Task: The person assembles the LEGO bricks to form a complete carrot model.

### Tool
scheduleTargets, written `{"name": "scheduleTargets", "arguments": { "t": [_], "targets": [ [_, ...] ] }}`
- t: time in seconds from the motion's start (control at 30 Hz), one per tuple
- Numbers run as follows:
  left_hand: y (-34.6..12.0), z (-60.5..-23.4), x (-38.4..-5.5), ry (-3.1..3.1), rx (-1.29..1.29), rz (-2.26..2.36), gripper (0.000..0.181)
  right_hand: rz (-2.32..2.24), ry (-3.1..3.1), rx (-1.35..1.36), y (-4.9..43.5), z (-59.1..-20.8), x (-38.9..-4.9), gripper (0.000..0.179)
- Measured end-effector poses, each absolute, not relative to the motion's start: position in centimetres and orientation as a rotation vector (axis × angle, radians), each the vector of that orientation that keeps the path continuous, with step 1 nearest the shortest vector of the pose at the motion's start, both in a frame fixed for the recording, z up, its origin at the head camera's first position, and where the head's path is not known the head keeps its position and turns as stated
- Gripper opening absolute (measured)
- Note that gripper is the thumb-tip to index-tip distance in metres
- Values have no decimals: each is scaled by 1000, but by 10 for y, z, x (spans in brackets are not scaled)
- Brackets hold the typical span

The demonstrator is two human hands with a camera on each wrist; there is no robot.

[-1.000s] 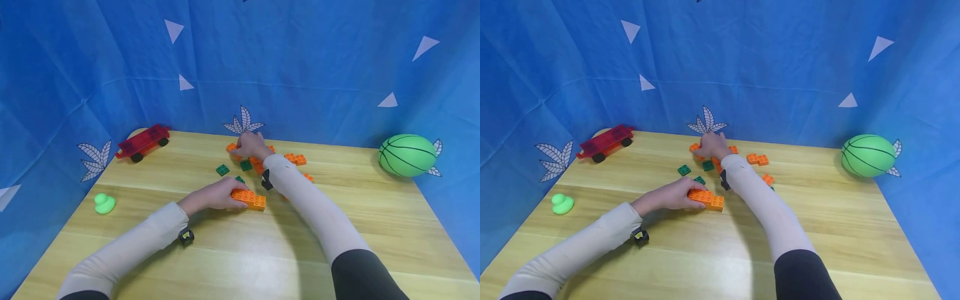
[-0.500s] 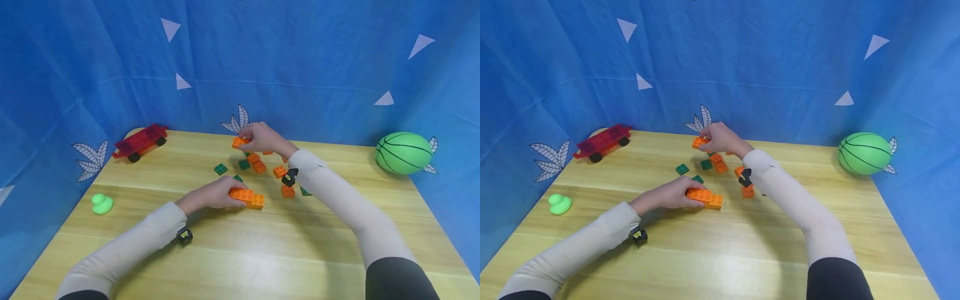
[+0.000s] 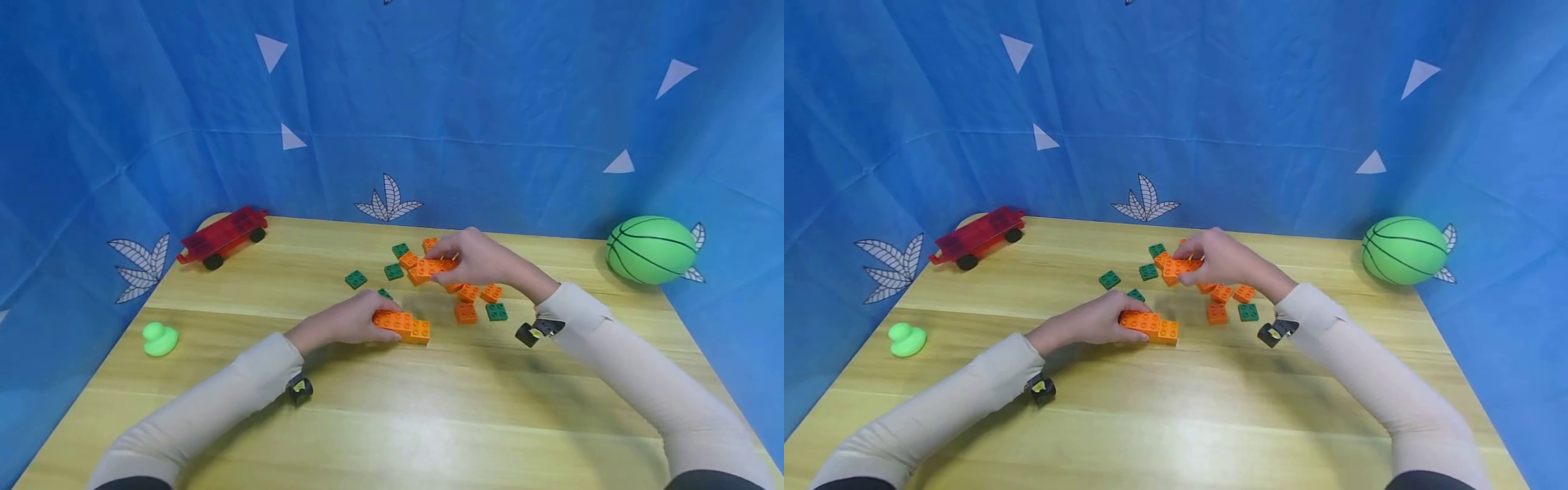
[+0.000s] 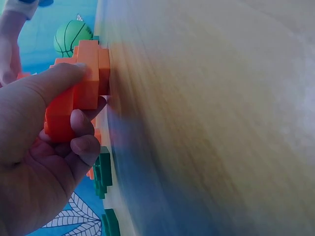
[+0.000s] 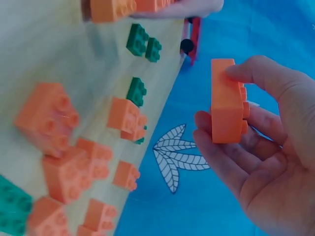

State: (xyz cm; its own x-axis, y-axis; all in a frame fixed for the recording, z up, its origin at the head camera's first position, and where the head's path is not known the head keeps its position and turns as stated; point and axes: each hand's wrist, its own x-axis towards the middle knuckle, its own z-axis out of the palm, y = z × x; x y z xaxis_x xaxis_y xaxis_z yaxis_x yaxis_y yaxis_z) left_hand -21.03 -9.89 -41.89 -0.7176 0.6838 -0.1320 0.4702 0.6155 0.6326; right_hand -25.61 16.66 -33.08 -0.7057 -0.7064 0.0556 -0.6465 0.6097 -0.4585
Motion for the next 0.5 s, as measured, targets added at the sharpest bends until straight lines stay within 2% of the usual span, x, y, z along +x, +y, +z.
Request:
{"name": "scheduleTargets", "arguments": {
  "t": [0.2, 0.5],
  "targets": [
    [-99, -419, -209, 2482, 914, 825, 43, -764, 2616, -1169, 182, -347, -233, 31],
    [-97, -418, -208, 2486, 950, 833, 38, -797, 2546, -1300, 181, -381, -213, 30]
  ]
}}
